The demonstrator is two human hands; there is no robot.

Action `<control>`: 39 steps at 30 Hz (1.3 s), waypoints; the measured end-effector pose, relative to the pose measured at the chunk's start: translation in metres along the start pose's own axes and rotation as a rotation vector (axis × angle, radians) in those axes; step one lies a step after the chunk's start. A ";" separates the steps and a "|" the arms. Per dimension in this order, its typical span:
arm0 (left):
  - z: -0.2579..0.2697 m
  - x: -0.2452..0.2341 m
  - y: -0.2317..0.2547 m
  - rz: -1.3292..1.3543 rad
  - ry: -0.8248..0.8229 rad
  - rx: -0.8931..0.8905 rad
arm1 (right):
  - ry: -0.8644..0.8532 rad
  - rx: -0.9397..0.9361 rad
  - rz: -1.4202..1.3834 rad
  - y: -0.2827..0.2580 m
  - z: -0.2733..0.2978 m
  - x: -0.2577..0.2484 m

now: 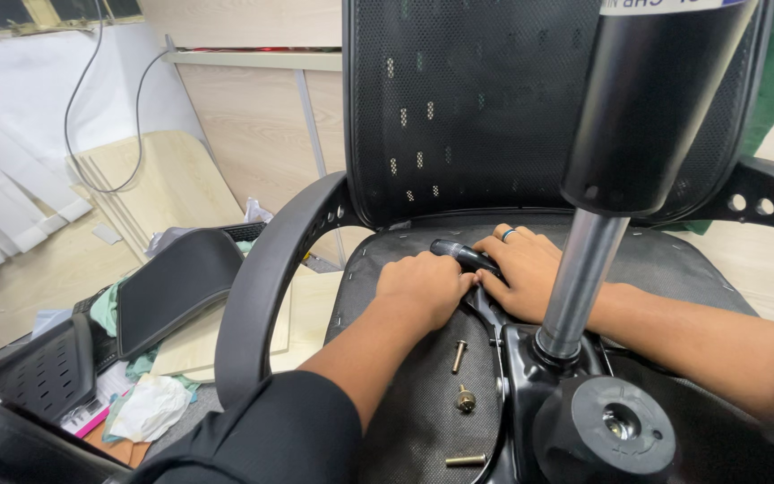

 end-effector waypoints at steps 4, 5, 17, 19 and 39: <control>0.002 -0.005 -0.003 -0.019 0.020 0.044 | -0.001 -0.017 -0.016 -0.001 0.000 -0.002; 0.002 -0.006 -0.001 -0.015 0.036 0.104 | 0.007 -0.023 -0.009 -0.001 0.000 -0.002; -0.004 -0.007 0.005 -0.171 -0.026 0.376 | 0.011 -0.014 -0.002 0.002 0.000 -0.001; -0.003 -0.006 0.005 -0.206 -0.016 0.378 | -0.009 -0.006 -0.006 0.002 0.001 0.000; -0.009 0.001 0.011 -0.158 0.076 0.075 | -0.031 0.007 0.034 -0.004 0.001 -0.006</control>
Point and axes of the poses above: each hand's wrist, its own z-axis away from the middle knuckle, its own x-axis out of the palm, y = z × x, the point moved 7 cm from there along -z, towards the middle knuckle, and after that the axes turned 2 degrees about -x, right-handed, at the moved point
